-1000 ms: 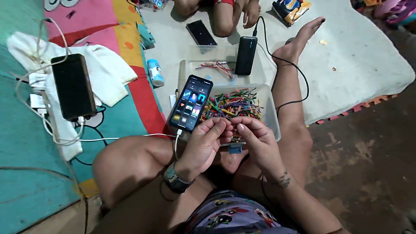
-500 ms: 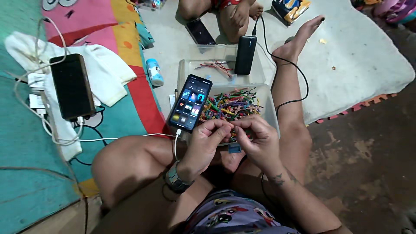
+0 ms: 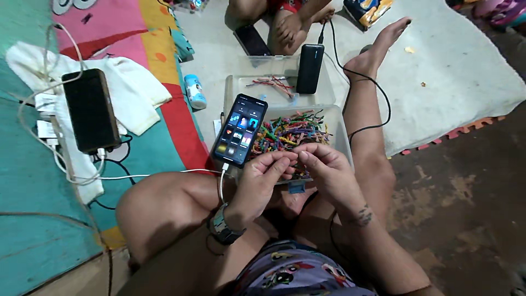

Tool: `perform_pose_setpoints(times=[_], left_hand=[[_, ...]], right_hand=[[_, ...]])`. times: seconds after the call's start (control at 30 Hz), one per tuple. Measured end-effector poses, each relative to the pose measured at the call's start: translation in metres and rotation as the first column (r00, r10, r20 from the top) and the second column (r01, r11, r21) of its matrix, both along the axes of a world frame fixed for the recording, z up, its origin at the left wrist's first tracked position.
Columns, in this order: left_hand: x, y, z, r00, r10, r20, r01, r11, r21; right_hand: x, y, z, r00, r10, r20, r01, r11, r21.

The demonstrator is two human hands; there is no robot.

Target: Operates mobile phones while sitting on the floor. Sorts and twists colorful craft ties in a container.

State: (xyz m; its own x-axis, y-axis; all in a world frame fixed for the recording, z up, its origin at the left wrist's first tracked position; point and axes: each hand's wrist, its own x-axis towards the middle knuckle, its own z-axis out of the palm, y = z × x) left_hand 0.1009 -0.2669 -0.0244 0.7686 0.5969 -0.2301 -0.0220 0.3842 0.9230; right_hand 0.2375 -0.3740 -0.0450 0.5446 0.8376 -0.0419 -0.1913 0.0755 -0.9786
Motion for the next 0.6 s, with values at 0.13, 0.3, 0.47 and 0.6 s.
perform_pose_setpoints(times=[0.13,0.3,0.47,0.6], left_hand=[[0.0,0.0,0.0,1.0,0.005,0.009,-0.005,1.0,-0.015],[-0.001,0.002,-0.001,1.0,-0.011,-0.016,0.012,0.999,0.051],[-0.004,0.004,-0.006,0.998,-0.043,-0.053,0.055,0.966,0.253],[-0.004,-0.001,-0.008,0.994,-0.086,-0.066,0.101,0.953,0.285]], right_hand=[[-0.001,0.0,-0.002,0.996,-0.007,0.085,0.006,1.0,0.006],[0.001,-0.002,-0.002,0.89,-0.059,0.453,0.037,0.998,0.058],[0.004,-0.002,-0.005,0.604,-0.127,0.787,0.063,0.992,0.111],[-0.001,0.0,-0.017,0.454,-0.216,0.864,0.152,0.975,0.164]])
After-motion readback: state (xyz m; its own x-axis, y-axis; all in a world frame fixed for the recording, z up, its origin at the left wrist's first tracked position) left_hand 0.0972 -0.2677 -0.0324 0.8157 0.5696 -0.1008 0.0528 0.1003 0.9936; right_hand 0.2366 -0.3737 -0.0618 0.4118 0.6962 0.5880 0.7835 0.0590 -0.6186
